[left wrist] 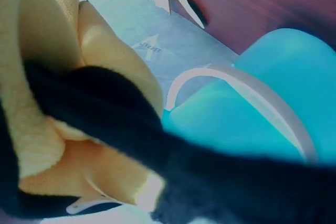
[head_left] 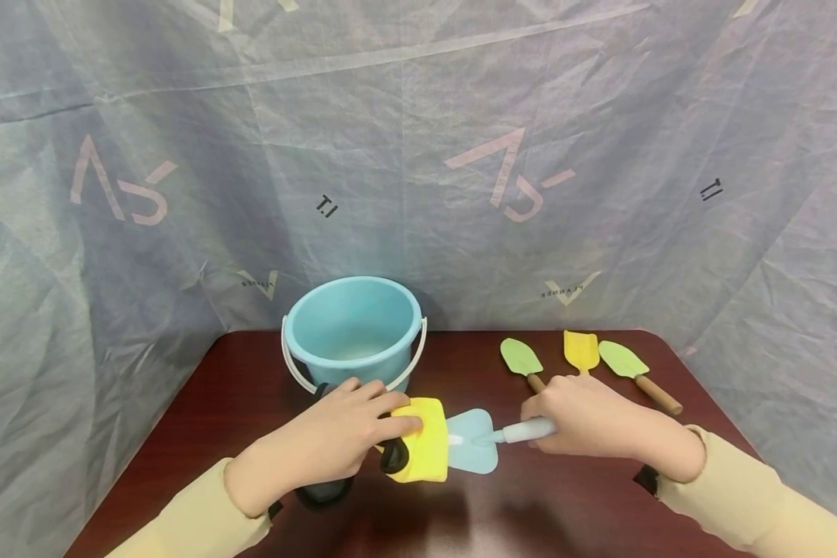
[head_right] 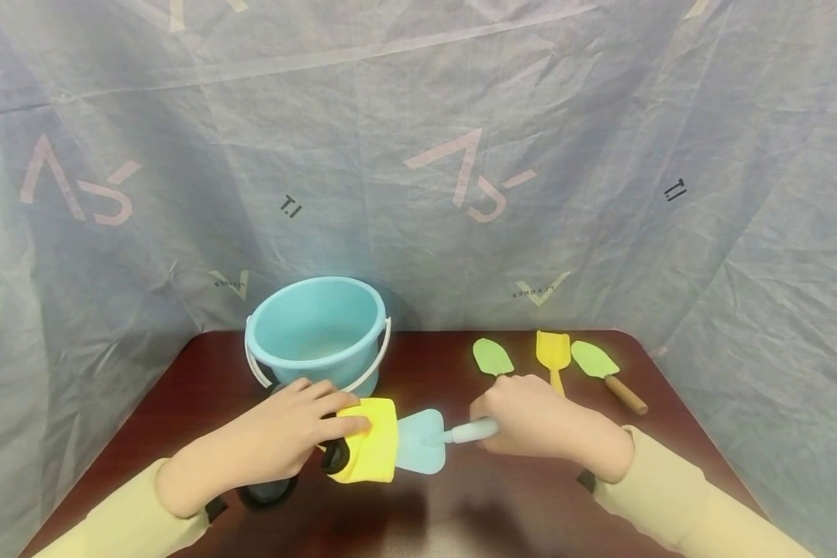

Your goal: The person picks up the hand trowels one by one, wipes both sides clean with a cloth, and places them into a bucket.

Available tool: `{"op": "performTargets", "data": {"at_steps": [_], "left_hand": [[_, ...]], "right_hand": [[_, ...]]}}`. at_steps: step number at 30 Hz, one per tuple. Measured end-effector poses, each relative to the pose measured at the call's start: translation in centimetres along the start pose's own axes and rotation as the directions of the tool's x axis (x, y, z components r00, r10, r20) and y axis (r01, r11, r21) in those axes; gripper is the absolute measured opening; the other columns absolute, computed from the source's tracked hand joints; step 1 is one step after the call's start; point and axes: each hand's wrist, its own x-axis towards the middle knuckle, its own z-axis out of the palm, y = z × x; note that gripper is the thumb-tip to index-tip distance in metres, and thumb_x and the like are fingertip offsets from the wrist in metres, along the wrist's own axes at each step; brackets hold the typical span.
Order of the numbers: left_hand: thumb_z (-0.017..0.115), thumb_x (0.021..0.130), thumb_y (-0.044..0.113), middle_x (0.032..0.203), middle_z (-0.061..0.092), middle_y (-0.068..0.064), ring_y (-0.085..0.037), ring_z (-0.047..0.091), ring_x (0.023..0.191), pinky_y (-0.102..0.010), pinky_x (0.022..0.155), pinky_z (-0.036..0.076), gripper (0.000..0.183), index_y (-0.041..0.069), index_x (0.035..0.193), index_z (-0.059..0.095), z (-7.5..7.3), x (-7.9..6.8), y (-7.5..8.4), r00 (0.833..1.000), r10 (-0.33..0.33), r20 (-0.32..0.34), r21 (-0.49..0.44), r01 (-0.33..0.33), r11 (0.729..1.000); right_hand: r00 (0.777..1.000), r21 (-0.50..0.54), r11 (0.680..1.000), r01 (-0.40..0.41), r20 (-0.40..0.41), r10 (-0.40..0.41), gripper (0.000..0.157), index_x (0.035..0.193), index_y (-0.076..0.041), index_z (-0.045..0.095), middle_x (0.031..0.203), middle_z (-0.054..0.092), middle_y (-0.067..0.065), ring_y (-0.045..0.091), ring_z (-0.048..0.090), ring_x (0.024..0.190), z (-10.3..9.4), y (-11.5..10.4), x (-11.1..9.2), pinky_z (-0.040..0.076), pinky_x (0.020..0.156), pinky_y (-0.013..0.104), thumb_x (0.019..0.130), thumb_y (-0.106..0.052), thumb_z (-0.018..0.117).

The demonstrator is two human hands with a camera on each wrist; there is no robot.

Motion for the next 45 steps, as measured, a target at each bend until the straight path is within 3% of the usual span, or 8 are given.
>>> {"op": "performTargets", "data": {"at_steps": [9, 17, 26, 31, 38, 45], "left_hand": [[0.062, 0.067, -0.005, 0.118, 0.054, 0.005, -0.015, 0.050, 0.095, -0.030, 0.069, 0.042, 0.066, 0.028, 0.123, 0.054, 0.3, -1.4, -0.4, 0.999, -0.040, 0.009, -0.008, 0.040, 0.999], [0.061, 0.066, -0.008, 0.118, 0.055, 0.005, -0.015, 0.050, 0.094, -0.029, 0.068, 0.041, 0.067, 0.027, 0.123, 0.054, 0.3, -2.9, -0.7, 0.998, -0.067, -0.021, -0.037, 0.066, 0.997], [0.065, 0.065, -0.008, 0.120, 0.057, 0.005, -0.014, 0.052, 0.090, -0.029, 0.069, 0.043, 0.066, 0.026, 0.121, 0.057, 0.7, -4.6, -1.1, 0.993, -0.106, -0.057, -0.056, 0.103, 0.993], [0.055, 0.068, -0.008, 0.119, 0.057, 0.005, -0.014, 0.053, 0.094, -0.032, 0.072, 0.044, 0.064, 0.027, 0.121, 0.057, 0.5, -5.7, -1.6, 0.985, -0.156, -0.075, -0.065, 0.152, 0.986], [0.049, 0.069, -0.005, 0.117, 0.056, 0.005, -0.013, 0.053, 0.098, -0.031, 0.070, 0.044, 0.064, 0.025, 0.124, 0.057, -0.8, -6.3, -2.4, 0.969, -0.216, -0.117, -0.086, 0.206, 0.975], [0.040, 0.071, -0.004, 0.123, 0.054, 0.003, -0.015, 0.052, 0.104, -0.034, 0.074, 0.044, 0.064, 0.023, 0.127, 0.055, -3.4, -4.7, -2.8, 0.969, -0.202, -0.141, -0.111, 0.187, 0.976]], "right_hand": [[1.000, 0.005, 1.000, 0.016, -0.001, -0.016, 0.028, 0.061, -0.030, 0.051, 0.052, 0.029, -0.021, -0.003, 0.025, 0.049, -0.2, 0.3, -0.5, 0.024, 0.042, 0.017, 0.065, -0.012, 0.072], [1.000, 0.027, 1.000, -0.008, 0.021, 0.007, 0.025, 0.066, -0.030, 0.056, 0.053, 0.035, -0.021, -0.003, 0.028, 0.049, -0.7, 0.4, -0.8, 0.027, 0.043, 0.018, 0.067, -0.014, 0.075], [0.999, 0.000, 1.000, 0.002, -0.037, -0.002, 0.030, 0.062, -0.032, 0.051, 0.053, 0.031, -0.022, -0.004, 0.026, 0.050, -0.8, 0.5, -1.0, 0.028, 0.043, 0.017, 0.065, -0.014, 0.074], [1.000, 0.017, 1.000, -0.004, -0.027, 0.004, 0.029, 0.064, -0.032, 0.052, 0.054, 0.034, -0.022, -0.004, 0.028, 0.050, -1.0, 0.4, -1.2, 0.029, 0.044, 0.017, 0.066, -0.014, 0.075], [0.999, 0.037, 0.999, -0.035, 0.001, 0.035, 0.030, 0.064, -0.030, 0.050, 0.055, 0.034, -0.021, -0.003, 0.029, 0.050, -0.9, 0.5, -1.4, 0.031, 0.044, 0.018, 0.067, -0.015, 0.076], [0.999, 0.043, 0.998, -0.044, -0.018, 0.045, 0.028, 0.064, -0.031, 0.052, 0.053, 0.034, -0.021, -0.003, 0.028, 0.049, -0.6, 0.7, -1.1, 0.030, 0.042, 0.017, 0.067, -0.013, 0.074]]}}
